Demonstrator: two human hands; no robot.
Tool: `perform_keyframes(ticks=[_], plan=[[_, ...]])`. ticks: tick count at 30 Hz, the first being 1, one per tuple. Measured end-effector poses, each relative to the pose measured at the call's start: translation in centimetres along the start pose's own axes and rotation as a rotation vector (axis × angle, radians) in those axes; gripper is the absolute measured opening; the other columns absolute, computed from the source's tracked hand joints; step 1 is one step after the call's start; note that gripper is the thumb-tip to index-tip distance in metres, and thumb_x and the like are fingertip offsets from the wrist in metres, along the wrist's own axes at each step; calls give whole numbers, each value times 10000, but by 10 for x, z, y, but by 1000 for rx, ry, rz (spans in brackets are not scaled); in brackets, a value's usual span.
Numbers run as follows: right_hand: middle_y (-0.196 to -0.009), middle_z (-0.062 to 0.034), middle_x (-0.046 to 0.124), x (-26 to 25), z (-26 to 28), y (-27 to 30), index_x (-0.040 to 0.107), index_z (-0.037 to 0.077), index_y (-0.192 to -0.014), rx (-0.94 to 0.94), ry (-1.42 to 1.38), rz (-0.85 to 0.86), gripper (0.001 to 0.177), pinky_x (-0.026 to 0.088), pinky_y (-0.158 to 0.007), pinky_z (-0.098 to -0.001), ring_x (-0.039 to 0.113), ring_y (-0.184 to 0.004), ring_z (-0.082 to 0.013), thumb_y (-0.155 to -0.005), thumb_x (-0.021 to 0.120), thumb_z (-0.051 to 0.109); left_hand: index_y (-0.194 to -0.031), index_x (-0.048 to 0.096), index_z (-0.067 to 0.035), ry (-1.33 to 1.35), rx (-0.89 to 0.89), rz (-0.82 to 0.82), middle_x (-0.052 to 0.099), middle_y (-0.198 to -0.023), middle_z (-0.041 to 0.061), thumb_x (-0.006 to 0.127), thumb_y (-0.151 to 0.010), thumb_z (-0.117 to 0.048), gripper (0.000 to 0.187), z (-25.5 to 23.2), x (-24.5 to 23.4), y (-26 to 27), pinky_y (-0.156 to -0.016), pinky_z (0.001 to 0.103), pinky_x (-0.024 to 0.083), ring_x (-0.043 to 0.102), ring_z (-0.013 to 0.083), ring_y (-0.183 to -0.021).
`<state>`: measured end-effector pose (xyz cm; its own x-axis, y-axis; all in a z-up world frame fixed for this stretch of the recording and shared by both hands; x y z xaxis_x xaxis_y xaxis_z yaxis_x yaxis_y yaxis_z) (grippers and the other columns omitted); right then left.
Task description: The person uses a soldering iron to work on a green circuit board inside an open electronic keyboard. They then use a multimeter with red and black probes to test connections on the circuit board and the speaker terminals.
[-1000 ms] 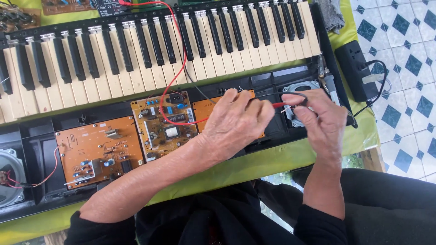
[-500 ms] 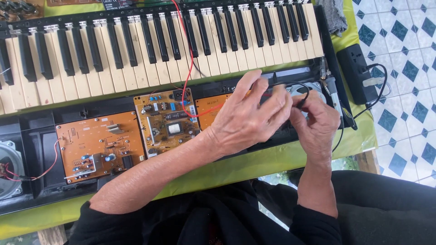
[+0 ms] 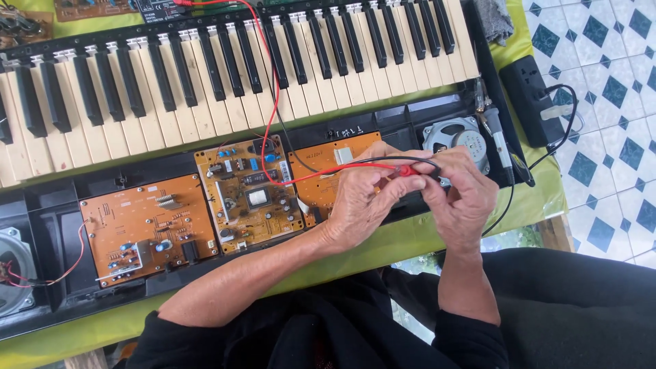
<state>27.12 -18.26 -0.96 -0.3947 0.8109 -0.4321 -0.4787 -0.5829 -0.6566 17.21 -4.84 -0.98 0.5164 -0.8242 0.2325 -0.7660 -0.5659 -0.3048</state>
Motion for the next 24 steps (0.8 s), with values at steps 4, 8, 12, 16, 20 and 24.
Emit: perform_keyframes(ticks=[4, 8, 12, 16, 20, 24], plan=[[-1022, -169, 761, -19, -15, -3, 786, -34, -981, -29, 92, -39, 152, 524, -879, -392, 648, -950, -303, -966, 796, 117, -1144, 771, -138, 150, -5, -20, 742, -1019, 79, 755, -979, -232, 191, 18, -5, 0, -745, 271, 575, 677, 145, -861], [-964, -174, 720, -44, -48, 3, 772, -55, -1019, 50, 117, -123, 174, 503, -783, -333, 591, -881, -235, -1059, 752, 113, -1048, 755, -35, 54, -50, 30, 755, -884, 119, 722, -984, -172, 156, 56, -15, 2, -672, 278, 637, 739, 148, -769], [-906, -163, 706, -49, -74, 6, 762, -54, -1012, 134, 82, -120, 209, 558, -695, -305, 639, -807, -206, -1076, 751, 145, -1079, 717, -11, -17, -46, 74, 709, -819, 118, 650, -1016, -105, 132, 84, -19, 5, -676, 306, 636, 726, 148, -746], [-937, -136, 705, -42, -83, 7, 747, -13, -1023, 255, 64, -115, 150, 586, -752, -300, 667, -800, -171, -1079, 749, 126, -1114, 704, -24, 8, -63, 84, 714, -834, 125, 629, -1023, -107, 144, 79, -21, 2, -725, 308, 636, 737, 169, -781], [-971, -170, 669, -41, -92, 8, 754, -32, -1066, 193, 147, -92, 132, 600, -815, -389, 721, -871, -303, -1104, 722, 90, -1118, 707, -29, 30, -48, 91, 716, -844, 116, 650, -1011, -85, 134, 83, -17, 1, -729, 310, 643, 740, 153, -796], [-970, -170, 612, -35, -79, 12, 720, -28, -1072, 156, 163, -89, 157, 592, -886, -445, 714, -956, -339, -1139, 666, 102, -1113, 710, -53, 35, -16, 109, 716, -837, 110, 671, -999, -98, 128, 87, -10, -3, -722, 301, 642, 745, 151, -785]])
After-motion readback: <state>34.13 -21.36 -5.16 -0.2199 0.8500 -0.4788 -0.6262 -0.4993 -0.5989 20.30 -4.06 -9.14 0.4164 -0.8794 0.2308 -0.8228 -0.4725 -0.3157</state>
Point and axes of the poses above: each hand's wrist, its own y-axis away from the middle knuckle, its own x-axis out of the palm, z = x × y, the point moved 3 cm from there along -y, towards the middle knuckle
